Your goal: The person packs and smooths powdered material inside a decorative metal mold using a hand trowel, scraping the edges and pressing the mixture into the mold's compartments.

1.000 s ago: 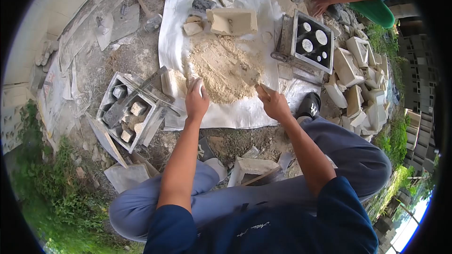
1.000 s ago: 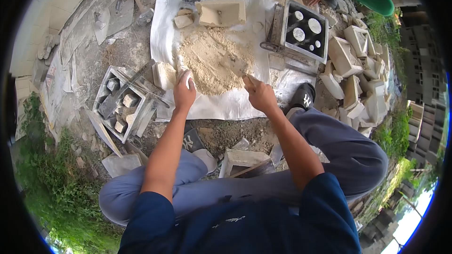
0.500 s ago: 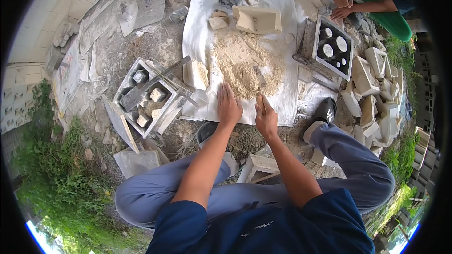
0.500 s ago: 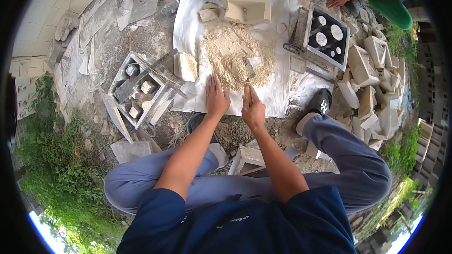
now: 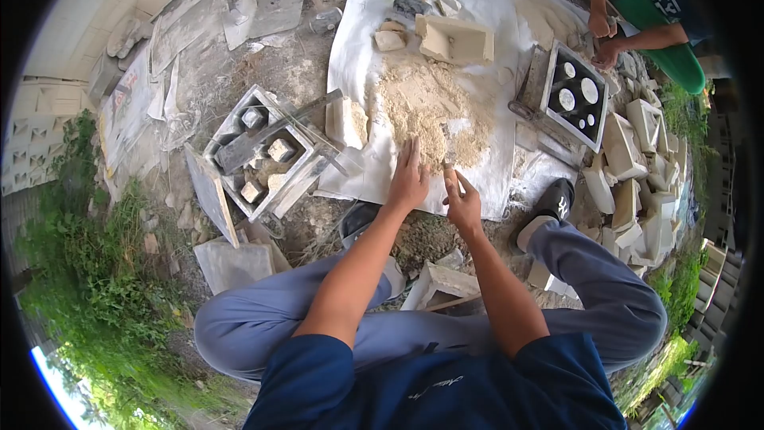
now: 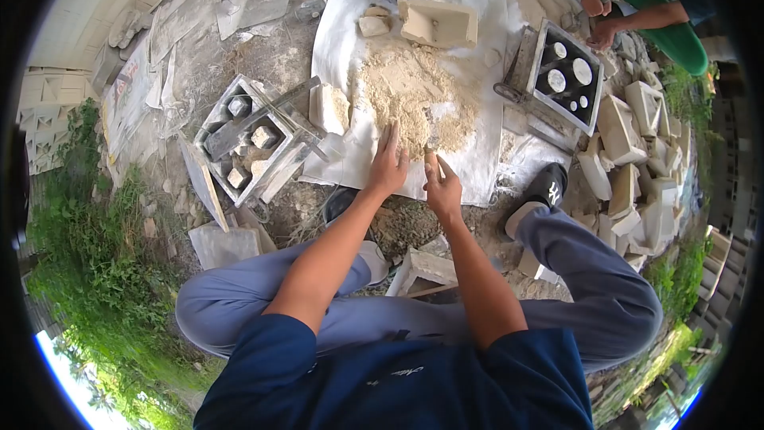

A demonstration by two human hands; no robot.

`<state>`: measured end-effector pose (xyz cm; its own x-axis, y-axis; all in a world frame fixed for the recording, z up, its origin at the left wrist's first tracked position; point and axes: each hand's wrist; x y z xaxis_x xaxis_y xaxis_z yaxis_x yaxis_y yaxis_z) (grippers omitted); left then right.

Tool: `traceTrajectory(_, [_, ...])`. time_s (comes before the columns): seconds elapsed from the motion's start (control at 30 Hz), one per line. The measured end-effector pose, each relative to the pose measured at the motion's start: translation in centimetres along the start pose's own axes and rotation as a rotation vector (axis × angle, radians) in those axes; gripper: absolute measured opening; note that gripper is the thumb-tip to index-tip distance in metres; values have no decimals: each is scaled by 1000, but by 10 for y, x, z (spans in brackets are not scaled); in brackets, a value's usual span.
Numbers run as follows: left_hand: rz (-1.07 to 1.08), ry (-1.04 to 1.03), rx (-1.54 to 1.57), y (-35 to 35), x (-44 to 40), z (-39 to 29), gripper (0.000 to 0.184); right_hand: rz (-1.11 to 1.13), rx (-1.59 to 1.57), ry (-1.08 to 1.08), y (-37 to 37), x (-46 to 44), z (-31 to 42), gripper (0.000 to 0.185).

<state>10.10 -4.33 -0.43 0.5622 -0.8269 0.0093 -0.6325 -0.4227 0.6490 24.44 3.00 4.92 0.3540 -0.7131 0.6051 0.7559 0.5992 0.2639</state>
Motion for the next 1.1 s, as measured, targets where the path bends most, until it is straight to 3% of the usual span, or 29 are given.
traceTrajectory(0.03, [2,-27,16,15,-1,-8,64,-50,67,51,1,-8,-6,51])
traceTrajectory(0.07, [-138,-103,-8,28,-2,-17,48,-86,210,133,6,-16,-11,51])
traceTrajectory(0.1, [-150,-98,-19,38,-4,-15,48,-124,348,222,7,-25,-9,50])
traceTrajectory(0.17, [-177,-176,28,55,-5,-14,34,-102,383,272,10,-30,8,44])
traceTrajectory(0.23, [-264,-141,80,77,-10,-29,24,-231,705,708,7,-44,18,43])
traceTrajectory(0.43, [-469,-13,102,150,-2,-48,30,164,320,650,-12,-19,135,40])
traceTrajectory(0.57, [-480,-6,16,217,9,-42,30,273,491,688,-43,12,208,41])
traceTrajectory(0.6, [-503,-3,-40,239,9,-40,28,283,487,835,-56,13,221,42])
traceTrajectory(0.67, [-539,-30,-147,294,12,-37,26,382,579,781,-81,46,271,41])
traceTrajectory(0.7, [-542,-16,-232,321,16,-36,28,391,526,925,-99,40,278,40])
traceTrajectory(0.73, [-523,0,-256,351,23,-45,28,406,495,921,-109,63,297,40])
traceTrajectory(0.8, [-578,12,-305,393,37,-52,29,450,436,832,-139,77,320,41])
traceTrajectory(0.9, [-649,58,-334,428,65,-66,30,516,474,970,-173,99,333,44])
traceTrajectory(1.1, [-712,113,-439,425,137,-86,38,652,592,970,-185,135,334,45])
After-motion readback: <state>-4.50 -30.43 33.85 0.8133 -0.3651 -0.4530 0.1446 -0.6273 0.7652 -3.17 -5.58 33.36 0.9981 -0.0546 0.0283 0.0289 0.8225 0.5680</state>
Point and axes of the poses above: each hand's wrist, its own x-axis away from the middle knuckle, its own y-axis out of the back of the hand, z = x × y, and after that the axes turned 2 degrees about -x, right-handed
